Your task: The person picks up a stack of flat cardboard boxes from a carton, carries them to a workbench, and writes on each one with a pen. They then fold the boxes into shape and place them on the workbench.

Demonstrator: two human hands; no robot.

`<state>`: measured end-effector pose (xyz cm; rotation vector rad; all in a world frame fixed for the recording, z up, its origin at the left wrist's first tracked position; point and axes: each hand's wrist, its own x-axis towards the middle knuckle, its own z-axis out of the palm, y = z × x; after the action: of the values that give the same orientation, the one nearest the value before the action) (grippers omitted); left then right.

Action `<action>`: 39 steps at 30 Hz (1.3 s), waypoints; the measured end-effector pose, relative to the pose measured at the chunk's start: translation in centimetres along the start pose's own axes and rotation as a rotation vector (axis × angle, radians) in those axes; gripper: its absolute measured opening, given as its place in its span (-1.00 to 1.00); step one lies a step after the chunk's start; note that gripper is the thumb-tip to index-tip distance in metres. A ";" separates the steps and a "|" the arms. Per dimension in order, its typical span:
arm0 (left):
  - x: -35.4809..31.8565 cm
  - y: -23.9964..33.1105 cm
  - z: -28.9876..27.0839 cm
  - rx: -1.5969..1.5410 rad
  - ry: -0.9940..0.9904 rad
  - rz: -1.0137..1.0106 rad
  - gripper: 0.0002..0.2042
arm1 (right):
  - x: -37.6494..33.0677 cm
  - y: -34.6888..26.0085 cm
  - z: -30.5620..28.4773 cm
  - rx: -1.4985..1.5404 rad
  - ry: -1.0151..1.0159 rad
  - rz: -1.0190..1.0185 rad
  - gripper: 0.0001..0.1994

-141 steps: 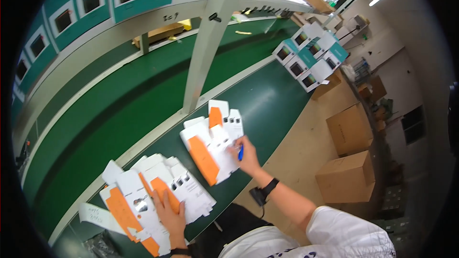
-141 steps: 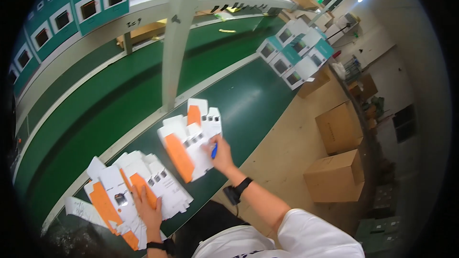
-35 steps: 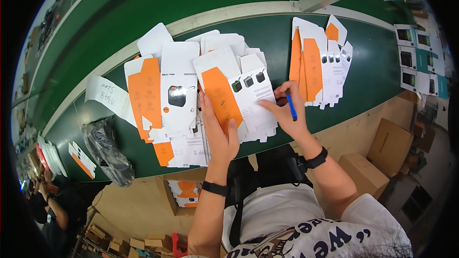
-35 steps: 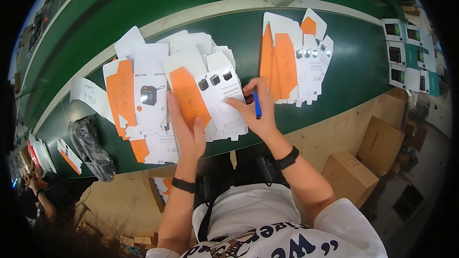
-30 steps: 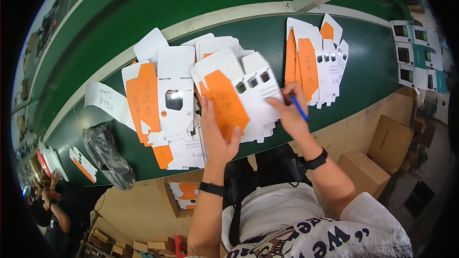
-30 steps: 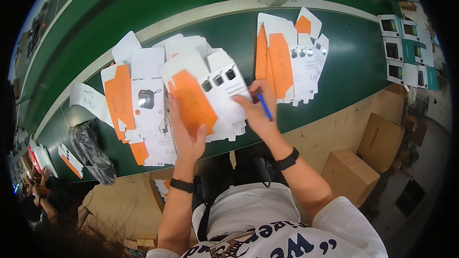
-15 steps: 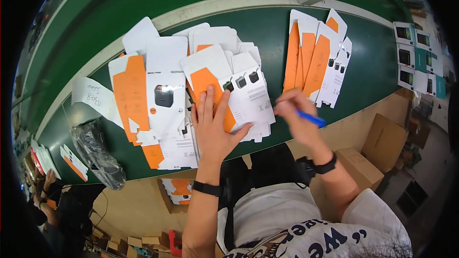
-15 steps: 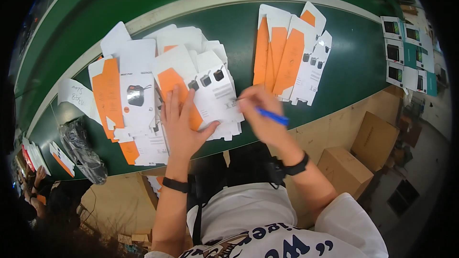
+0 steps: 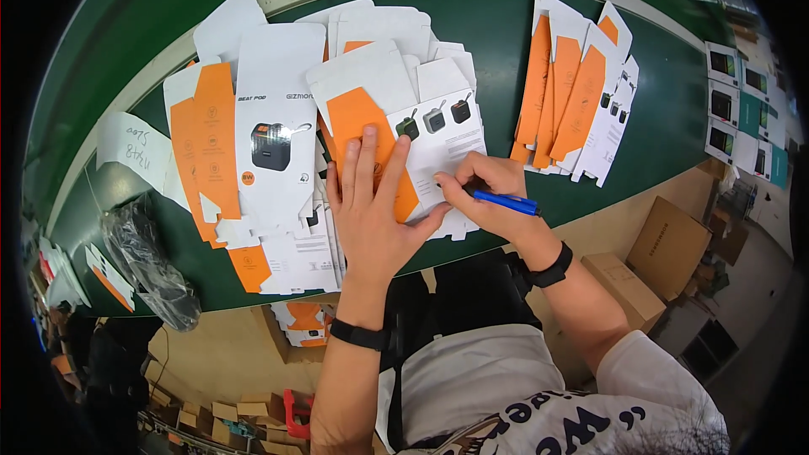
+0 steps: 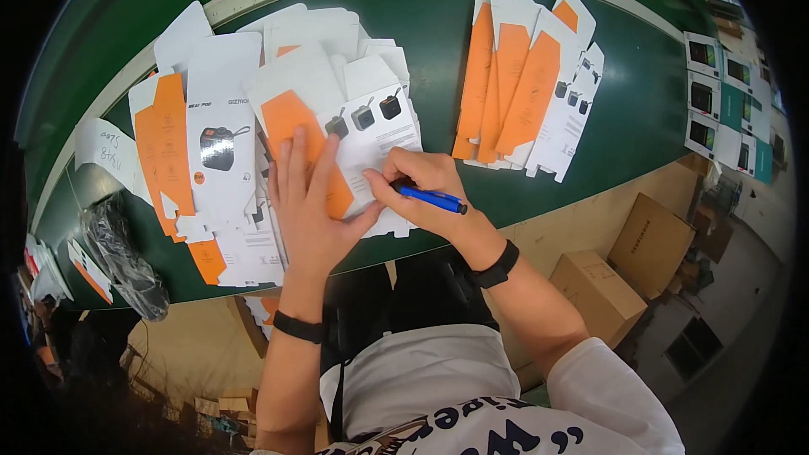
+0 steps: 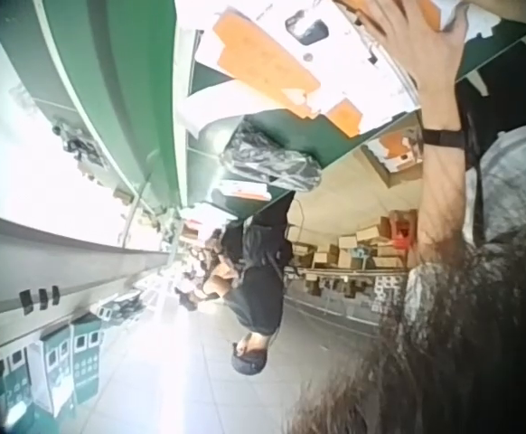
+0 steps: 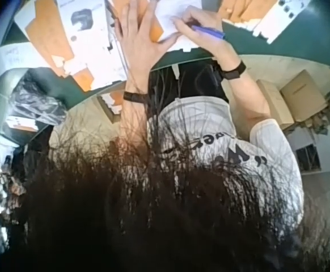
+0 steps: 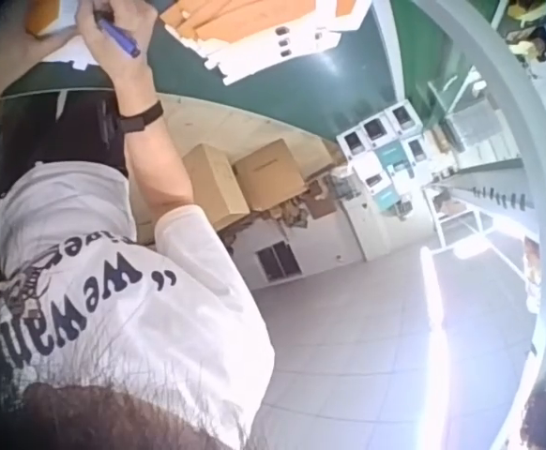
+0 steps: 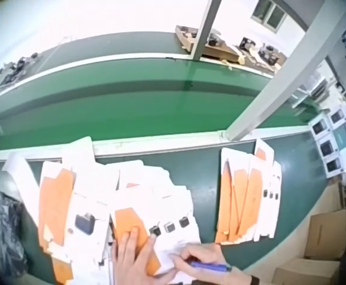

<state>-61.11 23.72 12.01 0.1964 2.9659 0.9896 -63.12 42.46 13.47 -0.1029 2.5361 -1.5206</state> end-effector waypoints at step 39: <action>1.1 1.2 0.4 0.126 0.003 -0.088 -0.05 | -0.5 -0.5 -1.6 0.374 0.011 0.219 -0.82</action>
<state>-62.05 25.03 12.37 0.0644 3.0122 0.7951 -62.93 43.71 14.73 0.2266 2.1390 -1.8663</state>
